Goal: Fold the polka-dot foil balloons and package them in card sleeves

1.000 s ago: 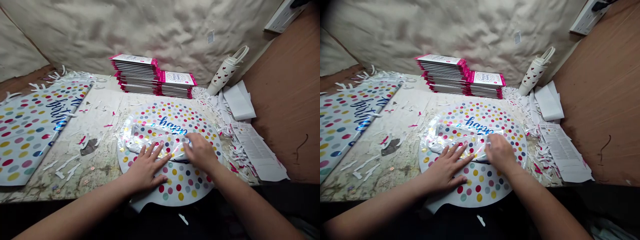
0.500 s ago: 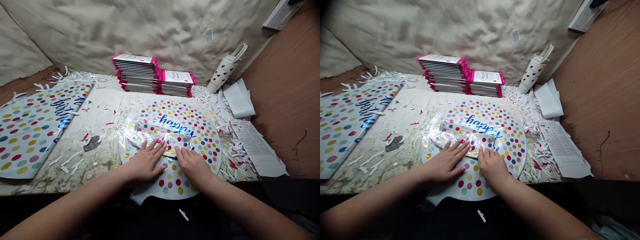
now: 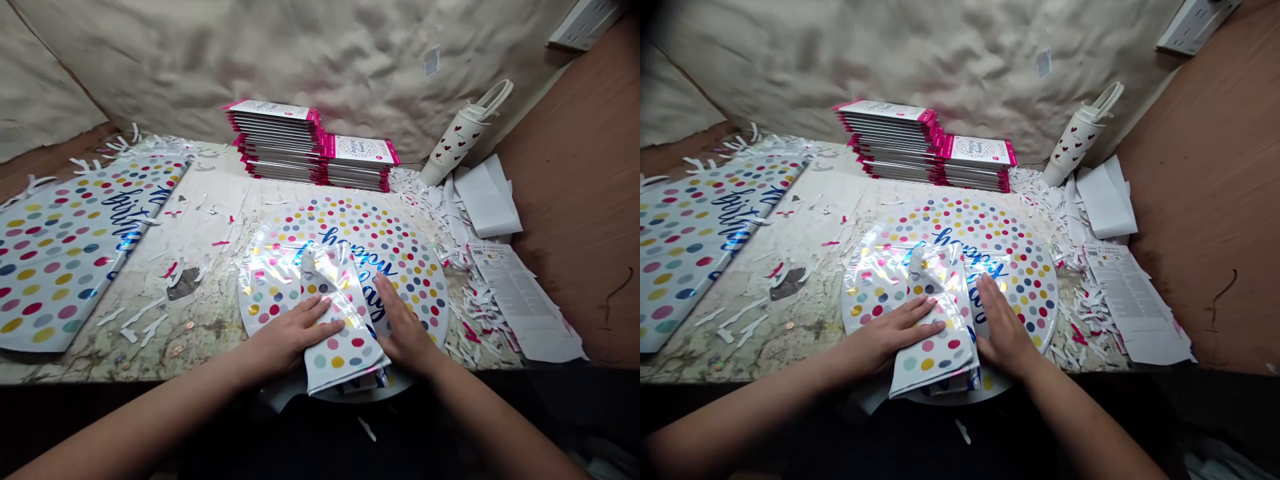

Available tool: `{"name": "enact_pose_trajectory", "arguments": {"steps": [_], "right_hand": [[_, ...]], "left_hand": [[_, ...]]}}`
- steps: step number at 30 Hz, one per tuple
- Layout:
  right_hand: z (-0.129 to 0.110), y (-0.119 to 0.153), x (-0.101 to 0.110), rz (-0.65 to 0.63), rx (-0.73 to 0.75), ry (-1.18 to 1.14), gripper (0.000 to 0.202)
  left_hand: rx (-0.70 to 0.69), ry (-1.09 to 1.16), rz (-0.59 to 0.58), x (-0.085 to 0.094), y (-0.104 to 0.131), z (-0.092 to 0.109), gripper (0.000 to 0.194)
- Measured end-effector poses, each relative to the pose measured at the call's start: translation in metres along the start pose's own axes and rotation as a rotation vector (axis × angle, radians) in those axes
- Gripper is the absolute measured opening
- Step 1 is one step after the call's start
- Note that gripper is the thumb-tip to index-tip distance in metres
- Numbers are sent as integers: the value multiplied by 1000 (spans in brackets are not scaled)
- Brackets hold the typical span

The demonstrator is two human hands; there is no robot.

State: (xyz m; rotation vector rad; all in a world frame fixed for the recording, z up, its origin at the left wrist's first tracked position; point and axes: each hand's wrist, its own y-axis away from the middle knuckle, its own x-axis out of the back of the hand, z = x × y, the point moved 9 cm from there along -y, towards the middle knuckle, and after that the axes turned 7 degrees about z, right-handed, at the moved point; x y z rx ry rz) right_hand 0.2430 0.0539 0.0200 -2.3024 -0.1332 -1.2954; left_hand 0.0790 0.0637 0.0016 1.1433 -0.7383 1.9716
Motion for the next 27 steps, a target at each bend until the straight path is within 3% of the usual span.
{"name": "enact_pose_trajectory", "arguments": {"steps": [2,4,6,9,12,15,17,20,23,27], "right_hand": [[-20,0,-11,-60,213,-63,64],[-42,4,-21,-205,383,-158,50],[-49,7,-25,-346,380,-280,44],[-37,0,-24,-438,156,-478,35],[-5,-16,-30,-431,-245,-685,22],[35,-21,-43,-302,-806,-890,23],[48,-18,-54,-260,-1069,-939,24],[56,-24,-59,-250,-1161,-875,20],[62,-36,-57,-246,-1120,-824,19],[62,-48,-56,-302,-1059,-816,18]], "left_hand": [[-64,20,-47,-3,0,10,48],[-80,2,-86,-4,-1,13,53],[-33,-41,-95,0,-2,6,61],[25,-65,-100,10,-5,-9,75],[-29,-17,-143,19,-9,-16,83],[-64,37,-171,26,-15,-22,72],[-27,60,-150,27,-21,-28,53],[189,93,34,32,-29,-45,32],[410,74,226,37,-29,-57,33],[403,110,208,37,-32,-51,30]]}}
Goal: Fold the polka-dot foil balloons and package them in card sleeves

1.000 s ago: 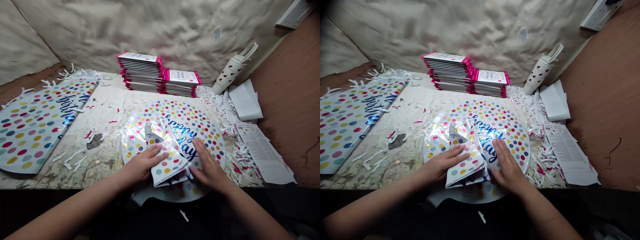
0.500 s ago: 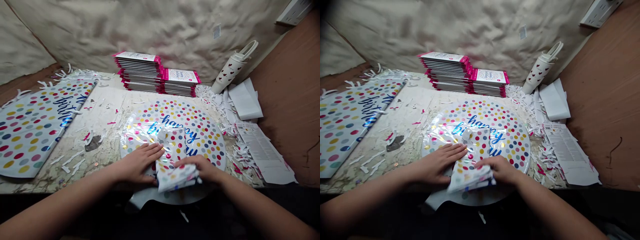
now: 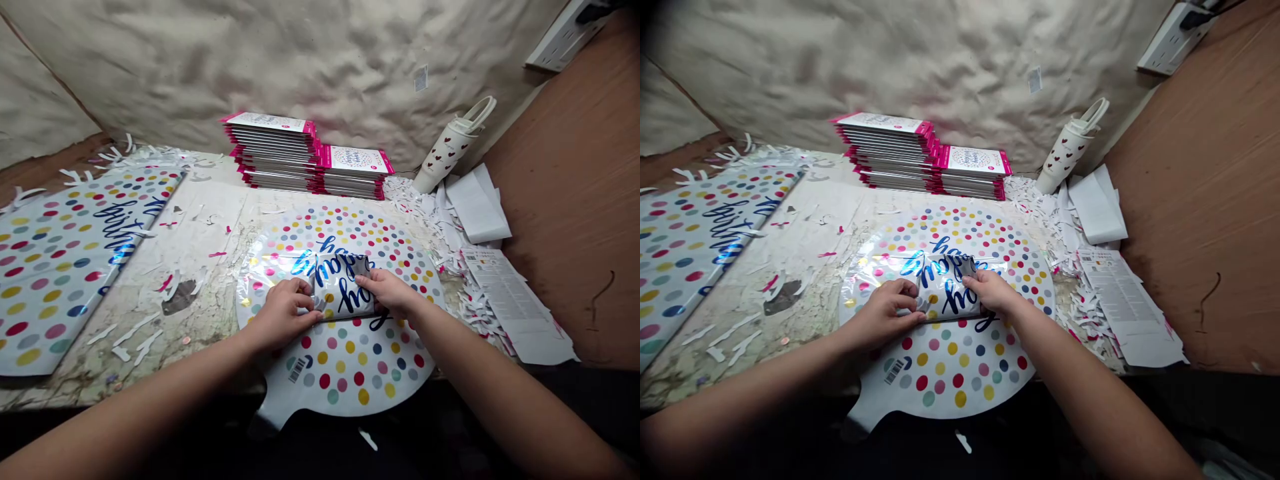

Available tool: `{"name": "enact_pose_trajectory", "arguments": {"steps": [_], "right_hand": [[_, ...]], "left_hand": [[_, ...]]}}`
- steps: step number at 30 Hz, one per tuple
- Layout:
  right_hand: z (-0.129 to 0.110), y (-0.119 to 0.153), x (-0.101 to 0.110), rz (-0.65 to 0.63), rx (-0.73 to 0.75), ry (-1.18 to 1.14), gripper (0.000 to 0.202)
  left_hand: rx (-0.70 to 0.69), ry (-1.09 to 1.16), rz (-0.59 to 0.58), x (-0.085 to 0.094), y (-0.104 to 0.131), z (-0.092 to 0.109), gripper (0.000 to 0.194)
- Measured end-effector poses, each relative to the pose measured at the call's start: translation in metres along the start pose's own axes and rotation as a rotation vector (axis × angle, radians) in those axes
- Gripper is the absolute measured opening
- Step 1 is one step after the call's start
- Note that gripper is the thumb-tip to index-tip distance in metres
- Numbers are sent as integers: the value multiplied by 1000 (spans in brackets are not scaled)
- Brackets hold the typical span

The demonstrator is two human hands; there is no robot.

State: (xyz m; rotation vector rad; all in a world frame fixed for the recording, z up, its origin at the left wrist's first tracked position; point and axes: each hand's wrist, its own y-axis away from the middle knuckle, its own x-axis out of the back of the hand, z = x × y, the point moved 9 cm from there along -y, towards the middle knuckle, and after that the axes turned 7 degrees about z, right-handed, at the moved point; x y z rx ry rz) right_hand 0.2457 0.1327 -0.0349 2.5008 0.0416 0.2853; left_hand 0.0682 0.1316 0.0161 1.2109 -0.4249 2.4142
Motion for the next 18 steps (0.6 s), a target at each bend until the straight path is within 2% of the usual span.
{"name": "enact_pose_trajectory", "arguments": {"steps": [2,5,7,11,14,16,18], "right_hand": [[-4,-1,-3,-31,15,15,17],[-10,1,-7,-63,44,36,15],[-13,4,-8,-80,56,54,13],[-14,5,-10,-97,58,122,15],[-16,-2,-11,-71,80,208,15],[-20,-7,-11,-41,103,275,13],[-24,-11,-13,-16,125,343,11]], "left_hand": [[9,44,12,6,2,0,31],[45,49,123,19,6,-5,34],[-40,22,146,20,9,-1,31],[-261,-149,30,2,13,8,30],[-264,-281,-52,-3,11,1,30],[-267,-293,-92,-2,10,-2,30],[-274,-249,-57,5,10,-2,30]]}}
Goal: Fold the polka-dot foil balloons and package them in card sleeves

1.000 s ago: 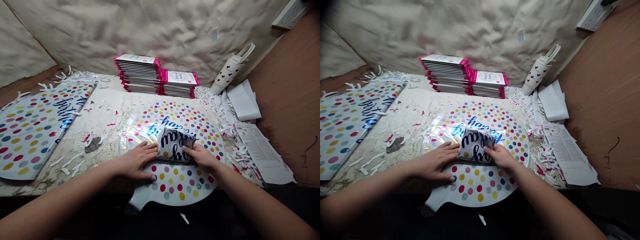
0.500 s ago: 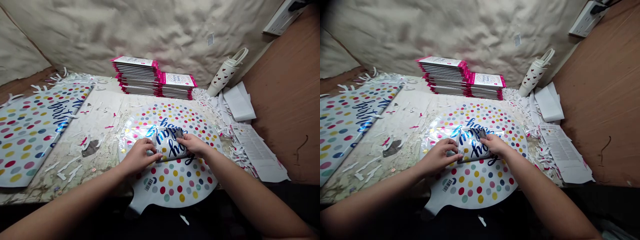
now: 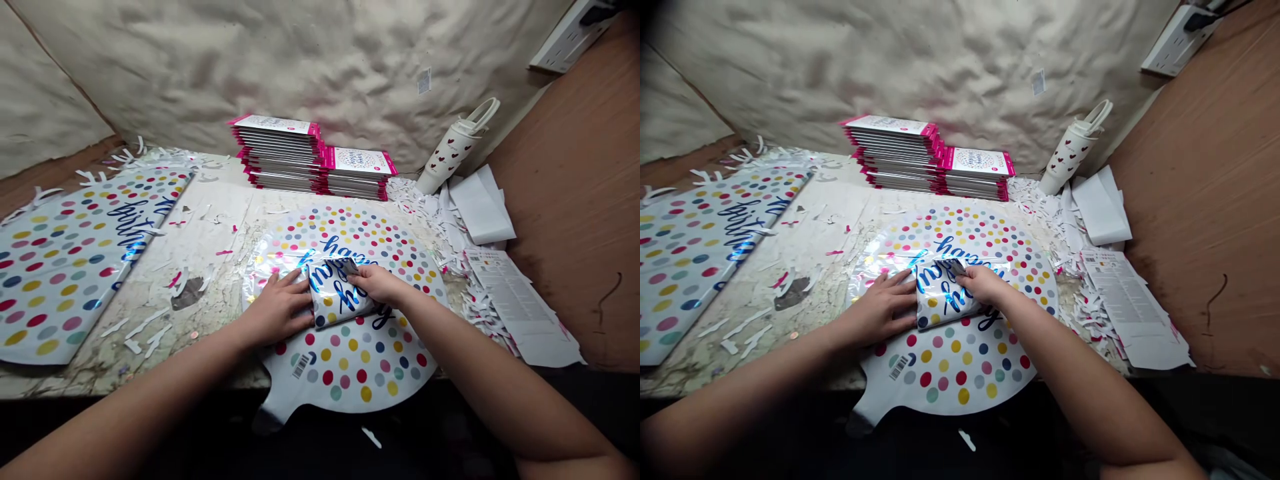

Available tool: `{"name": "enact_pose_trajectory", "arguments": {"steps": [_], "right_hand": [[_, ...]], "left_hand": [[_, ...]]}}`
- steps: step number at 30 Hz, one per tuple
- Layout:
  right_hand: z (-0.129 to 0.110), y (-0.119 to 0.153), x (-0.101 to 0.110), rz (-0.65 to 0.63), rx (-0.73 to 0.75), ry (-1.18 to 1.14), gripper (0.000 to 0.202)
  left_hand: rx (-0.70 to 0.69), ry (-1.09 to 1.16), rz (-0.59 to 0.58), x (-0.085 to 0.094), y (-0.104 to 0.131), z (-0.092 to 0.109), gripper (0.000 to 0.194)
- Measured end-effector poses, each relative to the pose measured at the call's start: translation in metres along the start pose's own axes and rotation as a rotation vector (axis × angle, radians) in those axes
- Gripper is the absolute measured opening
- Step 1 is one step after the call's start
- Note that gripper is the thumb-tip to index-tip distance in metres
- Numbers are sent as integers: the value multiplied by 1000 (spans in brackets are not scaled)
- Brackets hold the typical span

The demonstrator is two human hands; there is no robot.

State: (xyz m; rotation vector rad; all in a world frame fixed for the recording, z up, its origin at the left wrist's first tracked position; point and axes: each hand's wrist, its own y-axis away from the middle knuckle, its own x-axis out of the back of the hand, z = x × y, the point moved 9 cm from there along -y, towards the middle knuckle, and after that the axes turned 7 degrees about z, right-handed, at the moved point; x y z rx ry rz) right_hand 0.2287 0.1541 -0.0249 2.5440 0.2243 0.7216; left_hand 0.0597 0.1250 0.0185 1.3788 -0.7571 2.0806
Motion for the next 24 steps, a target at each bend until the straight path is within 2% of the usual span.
{"name": "enact_pose_trajectory", "arguments": {"steps": [3,4,5,7,10,13,14,16,18,19,21,22,24], "right_hand": [[-5,-3,-1,18,31,96,13],[-6,-4,-2,21,45,124,14],[-7,-5,-3,25,61,151,14],[-8,-8,-3,38,91,203,16],[-9,-7,2,90,111,289,25],[-14,3,11,261,108,371,37],[-20,9,13,344,147,410,41],[-40,23,4,456,354,533,43],[-55,32,-20,444,585,681,46],[-55,32,-32,396,641,737,49],[-43,24,-44,297,599,775,60],[-37,18,-44,270,555,769,65],[-29,12,-41,246,518,740,71]], "left_hand": [[70,37,280,24,2,-4,26],[73,42,346,28,3,-1,28],[58,40,358,26,2,3,31],[19,11,227,8,-1,14,44],[104,-73,-28,-22,-4,13,71],[198,-124,-148,-32,-6,3,85],[215,-131,-166,-32,-8,0,90],[235,-124,-189,-33,-12,-5,100],[242,-75,-186,-32,-16,-9,107],[244,-25,-174,-30,-16,-10,112],[289,165,-124,-19,-11,-11,115],[366,316,-87,-11,-5,-14,110],[647,727,-38,-1,16,-22,90]]}}
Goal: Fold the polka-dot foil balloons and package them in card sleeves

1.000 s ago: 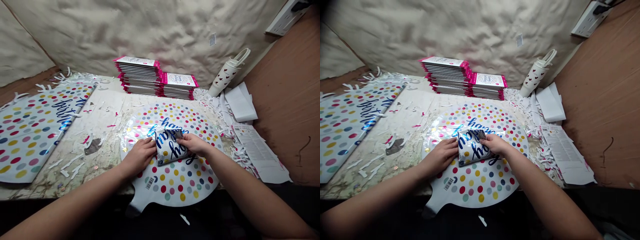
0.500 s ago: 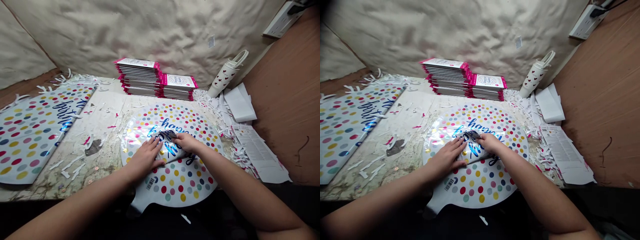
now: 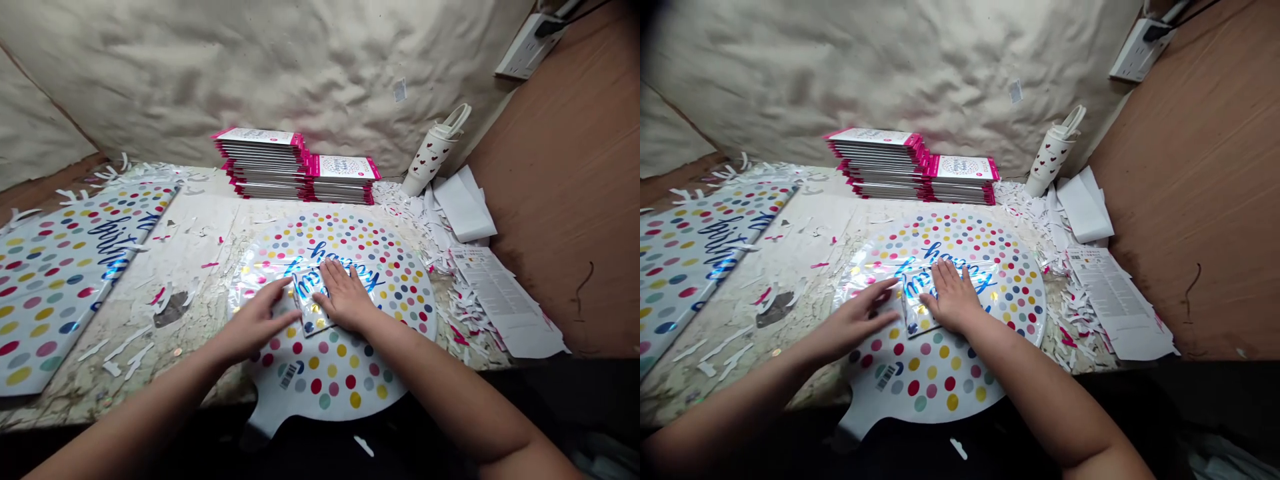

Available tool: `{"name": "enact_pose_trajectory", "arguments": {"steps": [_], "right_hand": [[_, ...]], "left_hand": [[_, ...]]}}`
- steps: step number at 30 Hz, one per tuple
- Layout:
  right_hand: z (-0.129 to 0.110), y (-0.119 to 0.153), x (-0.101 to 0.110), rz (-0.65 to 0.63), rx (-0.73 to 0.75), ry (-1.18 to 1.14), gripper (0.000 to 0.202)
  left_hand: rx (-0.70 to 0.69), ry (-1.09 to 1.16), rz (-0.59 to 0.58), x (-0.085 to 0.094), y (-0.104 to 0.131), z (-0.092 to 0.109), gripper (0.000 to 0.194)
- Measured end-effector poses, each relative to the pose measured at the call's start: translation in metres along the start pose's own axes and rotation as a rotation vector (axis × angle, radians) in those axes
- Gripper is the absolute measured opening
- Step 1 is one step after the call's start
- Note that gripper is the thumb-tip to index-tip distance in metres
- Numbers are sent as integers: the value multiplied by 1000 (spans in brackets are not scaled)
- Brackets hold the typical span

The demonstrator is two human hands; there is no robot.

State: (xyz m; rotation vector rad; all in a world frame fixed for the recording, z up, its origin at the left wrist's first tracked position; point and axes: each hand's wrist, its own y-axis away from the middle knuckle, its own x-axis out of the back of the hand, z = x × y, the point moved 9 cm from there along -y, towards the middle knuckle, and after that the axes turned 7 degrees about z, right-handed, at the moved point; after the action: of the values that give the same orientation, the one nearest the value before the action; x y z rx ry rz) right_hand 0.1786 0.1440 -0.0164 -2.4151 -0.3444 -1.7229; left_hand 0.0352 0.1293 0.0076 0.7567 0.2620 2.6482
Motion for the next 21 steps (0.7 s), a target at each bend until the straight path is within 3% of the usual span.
{"name": "enact_pose_trajectory", "arguments": {"steps": [2,4,7,11,12,14,16,18,19,21], "right_hand": [[4,-1,1,13,2,-32,72],[3,-2,1,24,8,-58,72],[-4,-3,1,31,2,-81,70],[5,7,24,42,38,-149,68],[22,16,39,90,-1,-143,68],[83,47,77,251,-231,-56,69],[166,106,115,401,-655,115,73],[233,164,128,315,-946,234,89],[257,186,129,246,-1014,257,95],[287,211,124,143,-1016,242,94]], "left_hand": [[354,422,-65,-3,21,-16,70],[586,645,-153,-19,36,-19,56],[610,552,-170,-35,21,-13,40],[448,175,-91,-40,-21,4,41],[399,168,-88,-39,-27,12,42],[297,250,-119,-34,-32,26,45],[228,325,-169,-25,-27,33,51],[217,360,-194,-15,-19,30,53],[230,369,-205,-13,-15,26,53],[238,362,-221,-11,-9,19,48]]}}
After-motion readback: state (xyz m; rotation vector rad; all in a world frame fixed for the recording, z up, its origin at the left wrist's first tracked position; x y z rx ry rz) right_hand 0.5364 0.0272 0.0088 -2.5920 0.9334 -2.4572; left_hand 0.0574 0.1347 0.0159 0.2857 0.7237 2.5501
